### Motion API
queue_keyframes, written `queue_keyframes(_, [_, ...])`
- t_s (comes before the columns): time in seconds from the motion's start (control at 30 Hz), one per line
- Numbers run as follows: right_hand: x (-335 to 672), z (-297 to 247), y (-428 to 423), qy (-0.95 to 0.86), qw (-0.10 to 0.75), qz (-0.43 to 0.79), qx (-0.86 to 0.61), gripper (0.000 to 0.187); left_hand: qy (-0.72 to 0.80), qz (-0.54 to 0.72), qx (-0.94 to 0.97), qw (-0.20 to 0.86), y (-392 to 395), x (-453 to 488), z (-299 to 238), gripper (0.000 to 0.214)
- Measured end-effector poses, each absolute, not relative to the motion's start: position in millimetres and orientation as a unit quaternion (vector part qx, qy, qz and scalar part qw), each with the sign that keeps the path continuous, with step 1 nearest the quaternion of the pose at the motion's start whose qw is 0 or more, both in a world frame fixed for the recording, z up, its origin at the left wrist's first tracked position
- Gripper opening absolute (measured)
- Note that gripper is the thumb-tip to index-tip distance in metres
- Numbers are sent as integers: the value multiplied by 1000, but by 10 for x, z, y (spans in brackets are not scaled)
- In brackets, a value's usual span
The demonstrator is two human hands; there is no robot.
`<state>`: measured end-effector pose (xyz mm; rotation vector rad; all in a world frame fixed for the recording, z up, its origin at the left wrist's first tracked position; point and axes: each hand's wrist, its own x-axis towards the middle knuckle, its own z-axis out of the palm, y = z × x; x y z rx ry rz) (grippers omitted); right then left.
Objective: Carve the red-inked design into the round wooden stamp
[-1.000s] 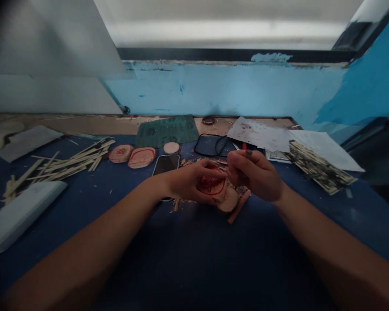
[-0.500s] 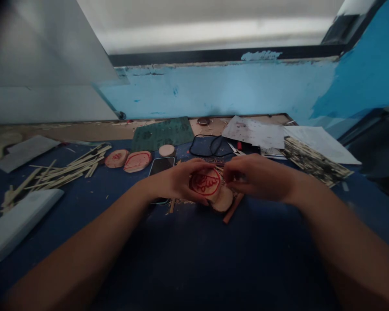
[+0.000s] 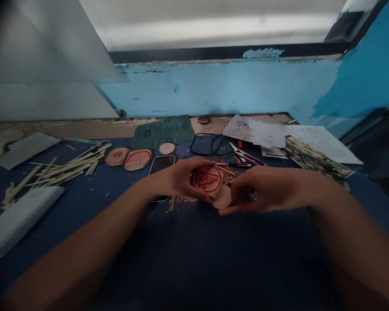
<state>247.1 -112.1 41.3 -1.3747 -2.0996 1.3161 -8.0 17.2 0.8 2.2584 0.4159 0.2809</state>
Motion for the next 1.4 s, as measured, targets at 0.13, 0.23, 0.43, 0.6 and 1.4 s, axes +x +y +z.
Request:
queue_keyframes(0.13, [2533, 546, -1094, -764, 117, 435, -461, 18, 176, 110, 889, 408, 168, -79, 10, 94])
queue_keyframes(0.23, [2454, 531, -1064, -719, 281, 482, -413, 5, 169, 119, 892, 402, 170, -71, 4, 94])
queue_keyframes(0.43, [2145, 311, -1043, -555, 464, 597, -348, 11, 135, 111, 916, 361, 188, -36, 11, 81])
queue_keyframes(0.6, [1931, 274, -1070, -533, 479, 629, -302, 14, 138, 94, 919, 358, 180, -32, 24, 61])
queue_keyframes(1.4, [1636, 194, -1051, -538, 569, 493, -380, 53, 124, 86, 920, 361, 193, 29, -91, 56])
